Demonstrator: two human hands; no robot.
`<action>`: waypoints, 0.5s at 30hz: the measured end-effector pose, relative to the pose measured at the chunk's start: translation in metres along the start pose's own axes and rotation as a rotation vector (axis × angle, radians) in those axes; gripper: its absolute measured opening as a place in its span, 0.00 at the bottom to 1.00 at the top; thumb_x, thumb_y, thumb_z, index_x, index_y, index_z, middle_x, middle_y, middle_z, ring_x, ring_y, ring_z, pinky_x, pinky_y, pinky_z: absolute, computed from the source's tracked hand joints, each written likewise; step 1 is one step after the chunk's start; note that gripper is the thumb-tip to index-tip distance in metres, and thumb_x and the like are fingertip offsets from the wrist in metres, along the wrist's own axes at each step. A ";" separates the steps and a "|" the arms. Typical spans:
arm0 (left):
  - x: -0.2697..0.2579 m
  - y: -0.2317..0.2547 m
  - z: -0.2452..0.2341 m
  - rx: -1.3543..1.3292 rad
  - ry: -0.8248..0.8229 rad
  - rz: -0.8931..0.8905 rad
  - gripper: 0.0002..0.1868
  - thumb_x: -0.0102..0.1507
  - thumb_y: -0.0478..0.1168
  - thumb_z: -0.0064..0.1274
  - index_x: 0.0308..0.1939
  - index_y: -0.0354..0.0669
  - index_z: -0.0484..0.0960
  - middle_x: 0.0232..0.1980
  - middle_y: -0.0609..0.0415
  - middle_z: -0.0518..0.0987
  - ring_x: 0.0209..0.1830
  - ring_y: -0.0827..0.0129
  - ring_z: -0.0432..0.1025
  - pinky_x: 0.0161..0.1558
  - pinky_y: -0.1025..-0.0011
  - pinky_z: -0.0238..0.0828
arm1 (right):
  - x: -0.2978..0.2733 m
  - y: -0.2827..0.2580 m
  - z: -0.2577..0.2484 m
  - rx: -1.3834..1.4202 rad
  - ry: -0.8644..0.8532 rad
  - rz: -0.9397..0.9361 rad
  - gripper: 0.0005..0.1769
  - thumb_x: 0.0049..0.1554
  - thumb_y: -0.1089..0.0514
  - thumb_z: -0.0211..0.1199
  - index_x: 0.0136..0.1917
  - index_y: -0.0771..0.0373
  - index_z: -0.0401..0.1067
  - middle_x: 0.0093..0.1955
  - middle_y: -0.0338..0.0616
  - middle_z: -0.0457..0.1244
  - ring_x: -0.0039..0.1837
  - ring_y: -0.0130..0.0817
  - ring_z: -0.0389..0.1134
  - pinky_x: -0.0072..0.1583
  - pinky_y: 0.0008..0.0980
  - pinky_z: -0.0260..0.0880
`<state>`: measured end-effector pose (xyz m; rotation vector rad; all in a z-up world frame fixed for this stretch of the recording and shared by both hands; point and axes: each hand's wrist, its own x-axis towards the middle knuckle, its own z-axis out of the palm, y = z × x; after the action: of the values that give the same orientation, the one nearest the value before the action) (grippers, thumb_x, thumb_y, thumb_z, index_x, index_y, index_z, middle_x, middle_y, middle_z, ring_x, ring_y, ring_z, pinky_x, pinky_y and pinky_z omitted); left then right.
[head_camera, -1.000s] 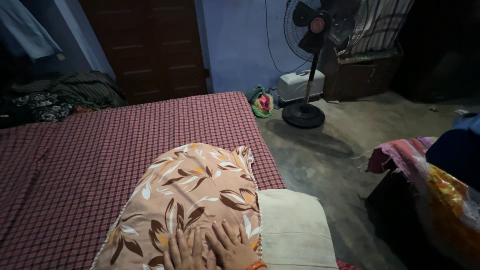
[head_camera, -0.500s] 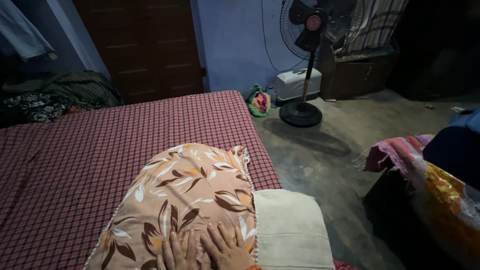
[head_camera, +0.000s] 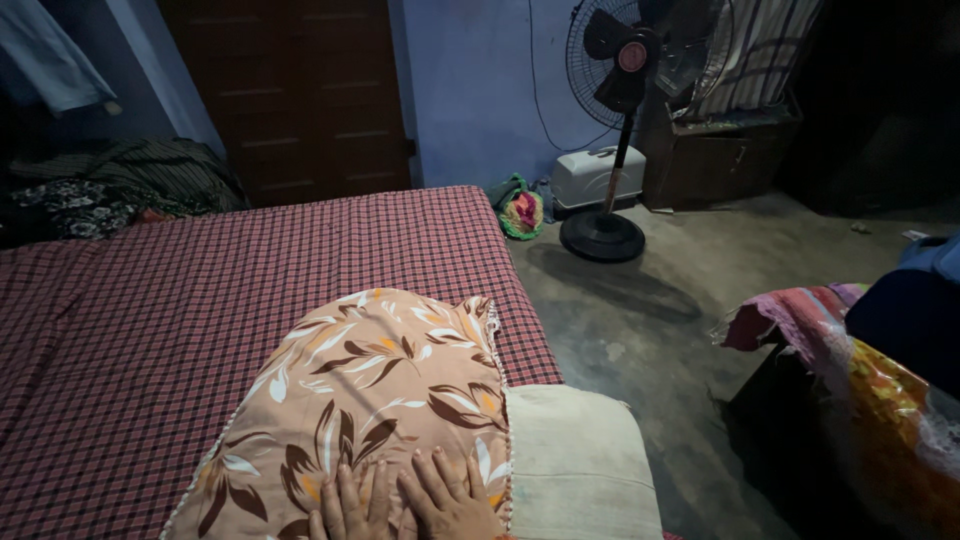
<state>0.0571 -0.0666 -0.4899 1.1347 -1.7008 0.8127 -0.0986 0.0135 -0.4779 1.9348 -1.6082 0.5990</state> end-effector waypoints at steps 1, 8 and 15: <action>0.000 0.001 -0.003 -0.012 -0.020 -0.010 0.36 0.67 0.73 0.25 0.67 0.69 0.78 0.68 0.41 0.76 0.67 0.48 0.68 0.66 0.45 0.53 | 0.001 0.001 0.000 -0.001 0.004 -0.007 0.34 0.63 0.44 0.50 0.81 0.47 0.59 0.83 0.46 0.50 0.83 0.47 0.48 0.75 0.66 0.36; 0.007 0.001 -0.008 0.008 -0.039 0.009 0.35 0.67 0.72 0.27 0.67 0.68 0.78 0.68 0.41 0.76 0.68 0.47 0.69 0.67 0.45 0.53 | 0.002 -0.001 -0.004 0.050 -0.028 0.013 0.34 0.63 0.43 0.50 0.81 0.48 0.59 0.82 0.47 0.51 0.82 0.49 0.49 0.75 0.67 0.37; 0.007 0.003 -0.009 -0.027 -0.010 0.001 0.36 0.67 0.71 0.25 0.68 0.67 0.77 0.69 0.40 0.75 0.68 0.45 0.68 0.68 0.43 0.52 | 0.003 0.001 -0.004 0.015 0.020 -0.001 0.33 0.63 0.44 0.50 0.80 0.47 0.60 0.82 0.46 0.52 0.82 0.47 0.50 0.76 0.66 0.37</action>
<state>0.0561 -0.0601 -0.4798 1.1210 -1.7163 0.7837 -0.0986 0.0137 -0.4735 1.9343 -1.5944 0.6292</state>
